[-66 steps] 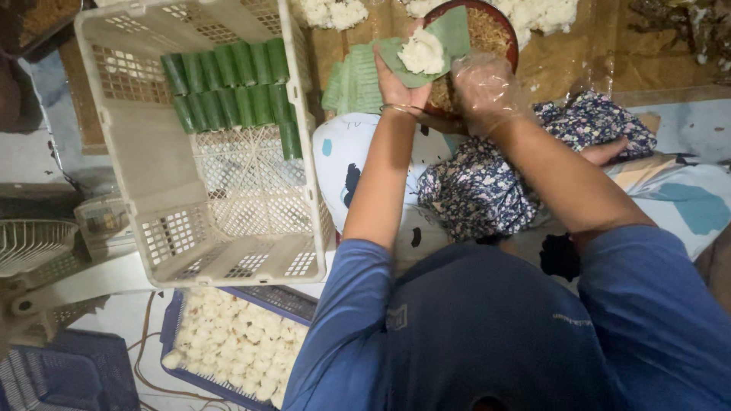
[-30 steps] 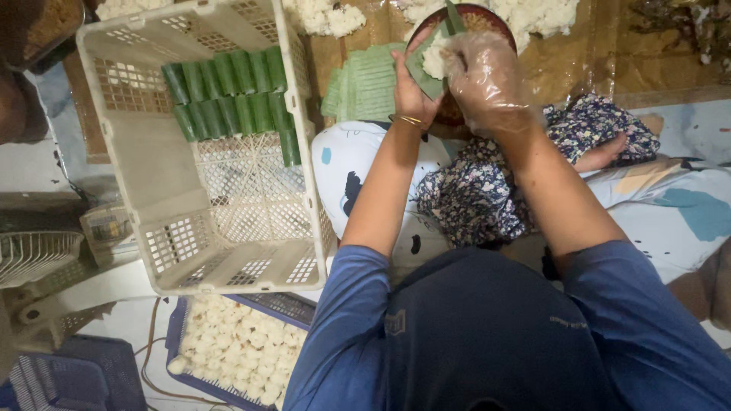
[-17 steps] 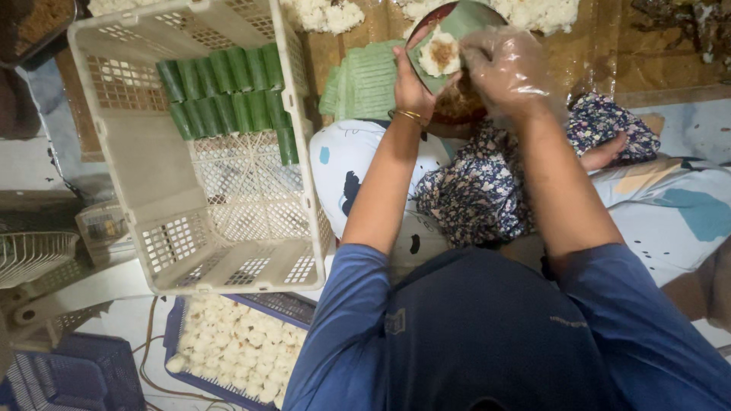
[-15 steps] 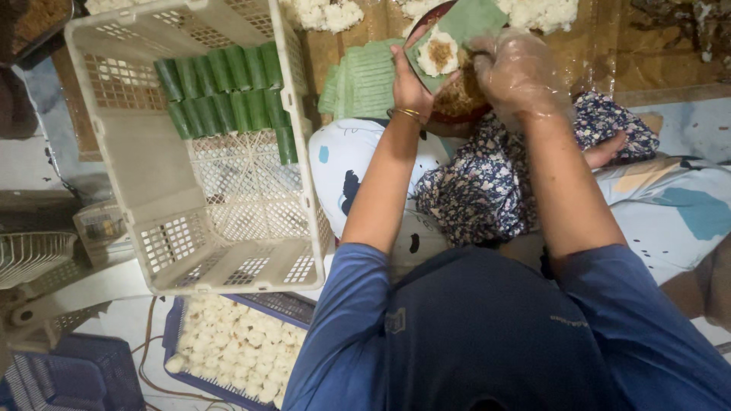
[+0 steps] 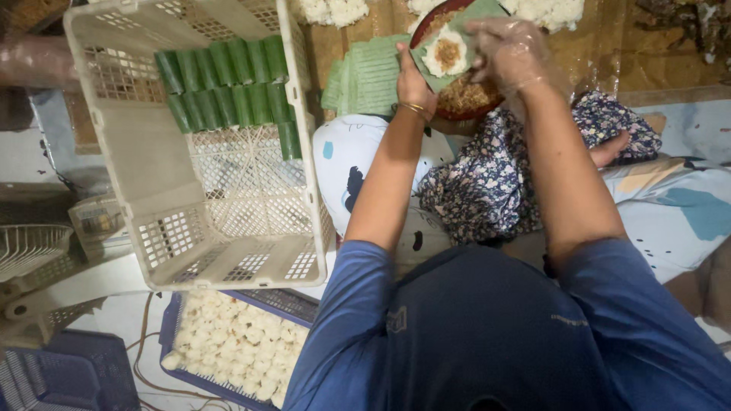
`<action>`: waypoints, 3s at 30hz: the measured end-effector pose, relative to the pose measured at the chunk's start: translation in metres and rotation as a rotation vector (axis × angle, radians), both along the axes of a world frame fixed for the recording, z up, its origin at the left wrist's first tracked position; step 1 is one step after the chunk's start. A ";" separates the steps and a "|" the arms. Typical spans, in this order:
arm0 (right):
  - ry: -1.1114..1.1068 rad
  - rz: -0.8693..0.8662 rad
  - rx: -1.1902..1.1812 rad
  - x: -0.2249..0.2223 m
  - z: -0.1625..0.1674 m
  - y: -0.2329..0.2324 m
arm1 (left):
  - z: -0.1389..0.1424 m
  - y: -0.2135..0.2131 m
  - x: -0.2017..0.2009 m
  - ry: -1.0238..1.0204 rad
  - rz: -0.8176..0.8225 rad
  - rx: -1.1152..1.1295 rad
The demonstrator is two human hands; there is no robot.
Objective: The person sits on the floor and wraps rice cakes: they take a cut banana leaf piece, place a portion of white rice on it, add a scoop of brown filling from a bowl, fold the leaf around the rice, and place the finished wrapped roll into a plastic basket. They repeat this cycle continuously, occasionally reaching for new leaf pieces.
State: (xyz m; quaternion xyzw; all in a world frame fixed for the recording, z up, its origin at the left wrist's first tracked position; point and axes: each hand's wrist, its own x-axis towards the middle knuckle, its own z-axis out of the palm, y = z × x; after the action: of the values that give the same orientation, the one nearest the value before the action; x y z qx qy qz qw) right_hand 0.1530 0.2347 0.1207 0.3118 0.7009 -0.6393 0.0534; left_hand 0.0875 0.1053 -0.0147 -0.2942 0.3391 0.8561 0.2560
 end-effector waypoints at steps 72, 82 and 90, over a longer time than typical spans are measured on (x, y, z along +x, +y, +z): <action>0.126 0.016 0.692 0.002 0.013 0.028 | -0.009 0.001 -0.004 0.165 -0.022 0.065; -0.154 -0.065 0.807 -0.034 -0.055 0.071 | -0.005 0.003 -0.004 0.179 -0.125 -0.127; 0.388 -0.035 -0.278 -0.012 -0.023 0.074 | -0.006 0.007 0.001 0.328 -0.067 0.247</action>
State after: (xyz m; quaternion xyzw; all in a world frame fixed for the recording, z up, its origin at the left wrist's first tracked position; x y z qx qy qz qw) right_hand 0.1414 0.3089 0.0979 0.1847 0.5977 -0.7785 -0.0509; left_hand 0.0881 0.1127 -0.0209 -0.1056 0.2783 0.9186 0.2599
